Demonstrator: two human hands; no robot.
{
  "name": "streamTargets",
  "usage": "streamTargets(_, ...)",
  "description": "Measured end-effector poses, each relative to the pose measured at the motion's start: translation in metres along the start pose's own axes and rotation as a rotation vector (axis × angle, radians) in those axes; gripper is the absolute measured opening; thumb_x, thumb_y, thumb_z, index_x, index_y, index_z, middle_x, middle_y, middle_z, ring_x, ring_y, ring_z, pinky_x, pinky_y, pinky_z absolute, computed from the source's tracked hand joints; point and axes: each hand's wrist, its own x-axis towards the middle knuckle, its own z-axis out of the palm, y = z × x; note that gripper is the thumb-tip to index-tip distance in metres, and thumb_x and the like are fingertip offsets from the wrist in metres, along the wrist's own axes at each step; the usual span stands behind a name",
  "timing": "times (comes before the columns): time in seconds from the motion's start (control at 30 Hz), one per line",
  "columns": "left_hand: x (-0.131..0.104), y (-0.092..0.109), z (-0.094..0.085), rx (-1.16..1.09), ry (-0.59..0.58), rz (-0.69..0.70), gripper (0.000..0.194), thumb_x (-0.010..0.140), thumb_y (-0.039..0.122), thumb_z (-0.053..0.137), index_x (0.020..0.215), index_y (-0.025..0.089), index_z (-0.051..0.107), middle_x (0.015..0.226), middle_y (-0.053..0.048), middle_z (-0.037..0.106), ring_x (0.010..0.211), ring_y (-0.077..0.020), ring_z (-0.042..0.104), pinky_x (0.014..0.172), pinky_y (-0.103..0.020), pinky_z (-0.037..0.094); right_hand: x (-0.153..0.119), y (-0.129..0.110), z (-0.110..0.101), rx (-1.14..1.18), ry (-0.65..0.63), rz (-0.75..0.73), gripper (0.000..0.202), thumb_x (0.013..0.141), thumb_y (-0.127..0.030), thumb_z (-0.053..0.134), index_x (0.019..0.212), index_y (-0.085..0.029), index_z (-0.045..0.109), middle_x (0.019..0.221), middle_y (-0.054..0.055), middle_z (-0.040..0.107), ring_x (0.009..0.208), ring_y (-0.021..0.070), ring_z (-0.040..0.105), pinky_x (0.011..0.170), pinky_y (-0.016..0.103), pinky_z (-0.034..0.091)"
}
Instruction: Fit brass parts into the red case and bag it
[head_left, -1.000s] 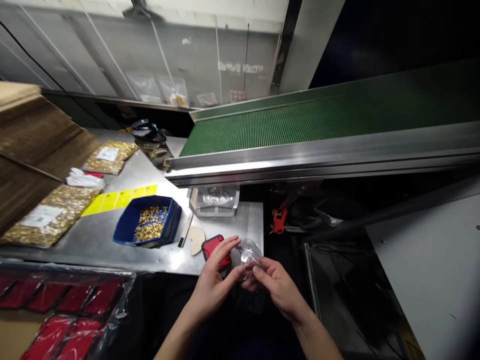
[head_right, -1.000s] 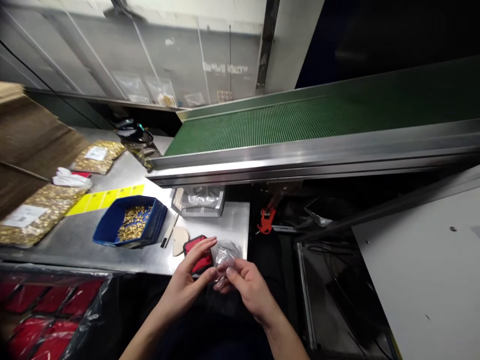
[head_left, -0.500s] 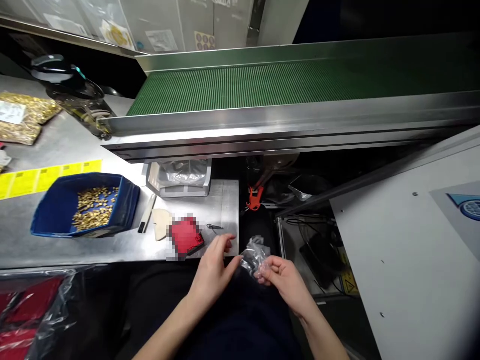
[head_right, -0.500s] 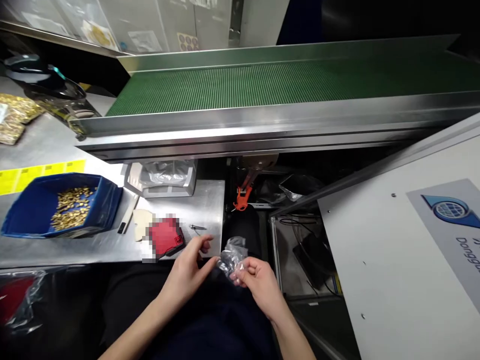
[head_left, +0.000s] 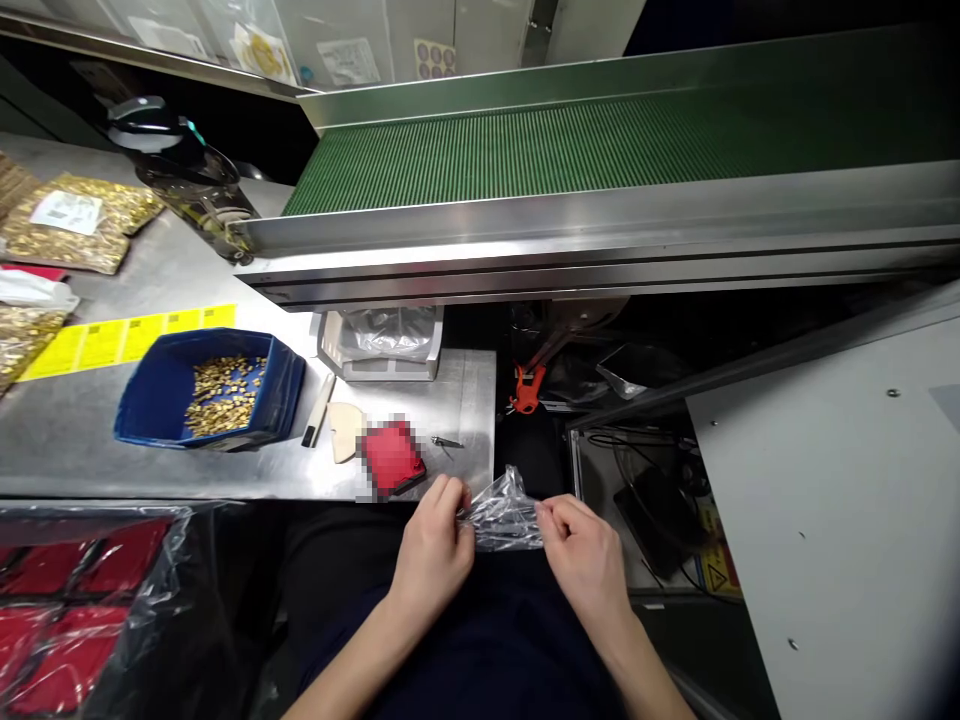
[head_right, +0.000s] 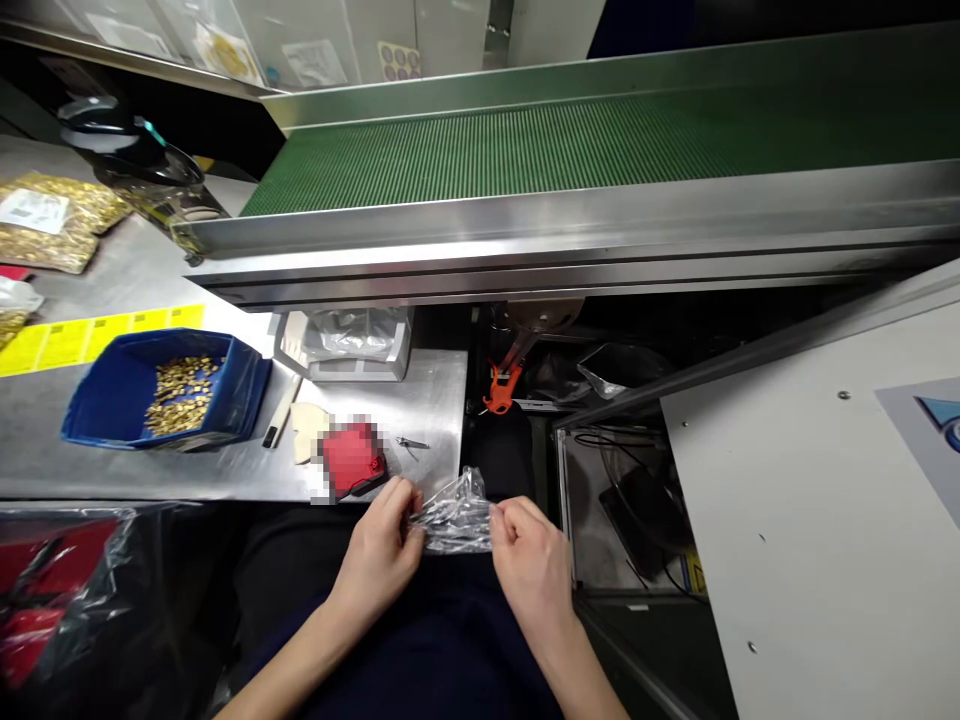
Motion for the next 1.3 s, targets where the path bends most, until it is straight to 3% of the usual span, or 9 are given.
streamTargets(0.17, 0.005, -0.001, 0.002, -0.136, -0.037, -0.062, 0.011, 0.084, 0.014, 0.053, 0.085, 0.023, 0.048, 0.075, 0.004, 0.051, 0.067, -0.0156, 0.048, 0.064, -0.027, 0.038, -0.011, -0.015, 0.006, 0.067, -0.295, -0.054, 0.049, 0.100, -0.044, 0.053, 0.059, -0.021, 0.040, 0.058, -0.003, 0.050, 0.056, 0.0123, 0.045, 0.057, 0.027, 0.028)
streamTargets(0.3, 0.000, -0.005, -0.019, -0.153, 0.093, -0.148, 0.010, 0.085, 0.015, 0.051, 0.083, 0.023, 0.045, 0.070, 0.005, 0.045, 0.061, -0.0139, 0.043, 0.058, -0.024, 0.034, -0.013, -0.011, 0.010, -0.219, -0.181, -0.031, 0.026, 0.095, -0.031, 0.055, 0.072, -0.023, 0.048, 0.071, -0.002, 0.053, 0.058, 0.0141, 0.046, 0.056, 0.029, 0.021)
streamTargets(0.4, -0.026, -0.008, -0.033, -0.126, -0.031, -0.130, 0.015, 0.079, 0.007, 0.050, 0.079, 0.022, 0.050, 0.075, 0.002, 0.052, 0.068, -0.0151, 0.048, 0.063, -0.025, 0.037, -0.009, -0.022, 0.022, -0.103, -0.195, -0.089, 0.009, 0.092, -0.024, 0.054, 0.083, -0.023, 0.054, 0.082, 0.001, 0.059, 0.068, 0.0161, 0.053, 0.059, 0.029, 0.026)
streamTargets(0.53, -0.068, -0.024, -0.049, -0.090, -0.259, -0.206, 0.015, 0.089, 0.020, 0.059, 0.076, 0.021, 0.051, 0.075, 0.002, 0.055, 0.070, -0.0156, 0.049, 0.065, -0.026, 0.037, 0.013, -0.050, 0.046, 0.225, -0.486, -0.046, 0.038, 0.095, -0.038, 0.061, 0.063, -0.021, 0.047, 0.059, -0.006, 0.044, 0.056, 0.0110, 0.042, 0.056, 0.025, 0.029)
streamTargets(0.7, -0.106, -0.061, -0.081, -0.266, -0.002, -0.512, 0.035, 0.090, 0.053, 0.065, 0.079, 0.020, 0.057, 0.067, 0.005, 0.048, 0.060, -0.0137, 0.045, 0.055, -0.023, 0.035, 0.047, -0.061, 0.074, 0.702, -1.041, 0.031, 0.048, 0.063, -0.039, 0.094, 0.103, -0.021, 0.074, 0.092, -0.001, 0.073, 0.079, 0.0150, 0.065, 0.070, 0.024, 0.051)
streamTargets(0.83, -0.125, -0.076, -0.097, -0.374, 0.210, -0.644, 0.050, 0.085, 0.070, 0.064, 0.085, 0.020, 0.061, 0.061, 0.005, 0.051, 0.050, -0.0121, 0.045, 0.049, -0.022, 0.034, 0.053, -0.062, 0.113, 0.852, -0.788, 0.293, 0.050, 0.086, -0.063, 0.071, 0.106, -0.018, 0.070, 0.101, 0.008, 0.074, 0.081, 0.0146, 0.068, 0.065, 0.023, 0.054)
streamTargets(1.03, -0.124, -0.075, -0.091, -0.254, 0.268, -0.575, 0.056, 0.092, 0.068, 0.056, 0.065, 0.018, 0.056, 0.057, 0.002, 0.051, 0.054, -0.0133, 0.046, 0.053, -0.023, 0.035, 0.046, -0.081, 0.151, 0.981, -0.668, 0.408, 0.055, 0.081, -0.063, 0.075, 0.114, -0.019, 0.068, 0.111, 0.011, 0.076, 0.097, 0.0222, 0.074, 0.079, 0.032, 0.060)
streamTargets(1.17, -0.116, -0.072, -0.082, -0.168, 0.291, -0.574, 0.058, 0.094, 0.064, 0.055, 0.060, 0.017, 0.056, 0.055, 0.001, 0.048, 0.055, -0.0137, 0.044, 0.054, -0.024, 0.032, 0.045, -0.090, 0.125, 0.994, -0.485, 0.307, 0.055, 0.083, -0.057, 0.076, 0.120, -0.018, 0.069, 0.117, 0.009, 0.075, 0.104, 0.0251, 0.070, 0.094, 0.039, 0.057)
streamTargets(1.3, -0.103, -0.067, -0.076, -0.096, 0.293, -0.538, 0.060, 0.095, 0.061, 0.052, 0.054, 0.018, 0.050, 0.053, 0.001, 0.039, 0.053, -0.0128, 0.036, 0.050, -0.026, 0.025, 0.031, -0.098, 0.059, 0.721, -0.419, -0.041, 0.037, 0.091, -0.046, 0.072, 0.117, -0.020, 0.072, 0.107, 0.007, 0.076, 0.096, 0.0248, 0.069, 0.088, 0.035, 0.054)
